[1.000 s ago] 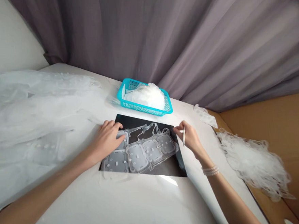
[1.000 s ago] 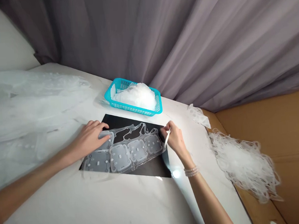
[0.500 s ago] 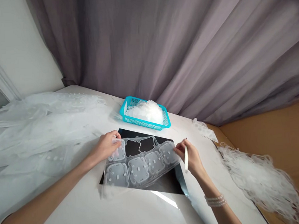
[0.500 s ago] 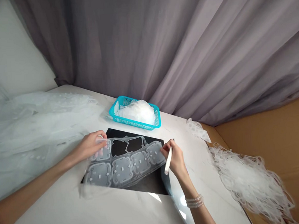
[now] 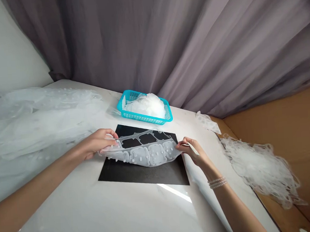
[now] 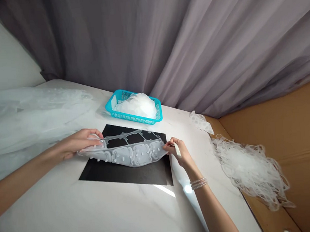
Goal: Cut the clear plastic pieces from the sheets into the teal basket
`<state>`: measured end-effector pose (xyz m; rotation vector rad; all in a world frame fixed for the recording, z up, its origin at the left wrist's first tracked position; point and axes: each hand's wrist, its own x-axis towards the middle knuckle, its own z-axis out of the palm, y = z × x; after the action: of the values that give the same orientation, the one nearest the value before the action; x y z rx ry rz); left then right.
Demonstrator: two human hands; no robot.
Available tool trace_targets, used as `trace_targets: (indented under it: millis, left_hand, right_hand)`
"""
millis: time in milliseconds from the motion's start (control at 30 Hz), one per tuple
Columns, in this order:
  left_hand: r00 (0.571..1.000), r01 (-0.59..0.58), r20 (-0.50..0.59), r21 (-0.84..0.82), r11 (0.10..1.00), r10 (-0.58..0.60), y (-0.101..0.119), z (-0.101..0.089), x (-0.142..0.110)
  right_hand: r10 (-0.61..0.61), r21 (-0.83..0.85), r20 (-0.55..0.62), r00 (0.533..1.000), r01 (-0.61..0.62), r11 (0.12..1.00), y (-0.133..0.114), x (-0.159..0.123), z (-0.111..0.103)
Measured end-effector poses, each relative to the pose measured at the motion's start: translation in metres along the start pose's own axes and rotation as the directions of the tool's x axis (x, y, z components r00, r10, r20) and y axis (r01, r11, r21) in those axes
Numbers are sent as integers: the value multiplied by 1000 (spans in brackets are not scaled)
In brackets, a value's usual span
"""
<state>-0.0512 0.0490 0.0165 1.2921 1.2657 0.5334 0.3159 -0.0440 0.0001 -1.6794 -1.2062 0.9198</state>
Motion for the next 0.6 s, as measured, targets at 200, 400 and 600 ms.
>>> trace_targets:
  millis: [200,400,600]
  left_hand:
    - [993,37,118,-97,995,-25,25,5,-13]
    - [990,-123,75,-8,992,123,28,24,-15]
    - [935,-337,0,316,887,355,-1,50,22]
  right_hand:
    - [24,14,34,999,-25,1000,15,4,-1]
    - [88,-60,33,996,-86,994,4,-3,-21]
    - [169,-278,57,984,-146,949,25,-17,-63]
